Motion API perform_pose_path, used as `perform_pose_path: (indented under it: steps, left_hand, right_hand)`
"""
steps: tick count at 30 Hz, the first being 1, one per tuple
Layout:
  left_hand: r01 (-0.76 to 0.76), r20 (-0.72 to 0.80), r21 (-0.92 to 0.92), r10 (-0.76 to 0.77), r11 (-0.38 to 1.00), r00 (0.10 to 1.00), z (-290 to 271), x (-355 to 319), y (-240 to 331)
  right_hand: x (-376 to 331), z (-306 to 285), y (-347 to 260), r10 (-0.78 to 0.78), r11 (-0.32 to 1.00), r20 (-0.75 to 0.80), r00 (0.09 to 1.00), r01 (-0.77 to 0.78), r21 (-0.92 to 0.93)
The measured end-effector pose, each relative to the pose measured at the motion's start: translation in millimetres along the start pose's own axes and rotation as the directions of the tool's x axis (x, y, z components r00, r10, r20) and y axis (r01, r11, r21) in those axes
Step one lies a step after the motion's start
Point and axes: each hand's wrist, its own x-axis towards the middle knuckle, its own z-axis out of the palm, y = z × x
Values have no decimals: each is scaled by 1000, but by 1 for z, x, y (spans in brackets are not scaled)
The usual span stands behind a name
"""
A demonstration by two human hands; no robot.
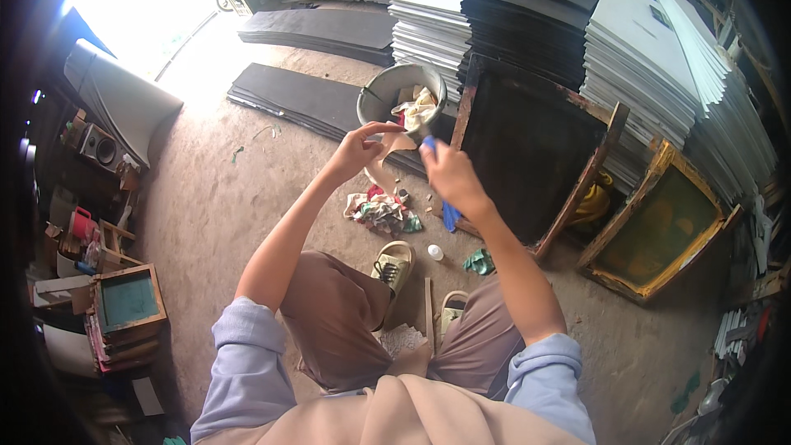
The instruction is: The person sits on the floor and cleans a rectangular printing plate. They use a cloth and a small bottle of liquid to wipe the surface repeatedly, then use a blue scraper to remove residue from the plate.
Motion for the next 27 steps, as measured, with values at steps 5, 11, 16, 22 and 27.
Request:
perform_pose_path:
  steps: [5, 11, 16, 22, 27]
  left_hand:
    - [-27, 234, -88, 47, 996, 971, 18, 2, 20]
    - [-156, 185, -148, 183, 977, 966, 22, 2, 23]
    - [-95, 16, 15, 94, 995, 995, 21, 2, 19]
    - [-210, -76, 172, 225, 962, 971, 31, 3, 24]
    - [-362, -109, 175, 384, 916, 917, 36, 5, 25]
  right_hand:
    - [25, -12, 20, -128, 907, -98, 987, 157, 391]
    - [18, -11, 3, -77, 755, 90, 993, -1, 656]
    - [18, -12, 3, -72, 712, -33, 997, 75, 698]
    - [21, -9, 5, -109, 667, -139, 984, 176, 724]
    - [21, -8, 6, -104, 693, -121, 987, 159, 703]
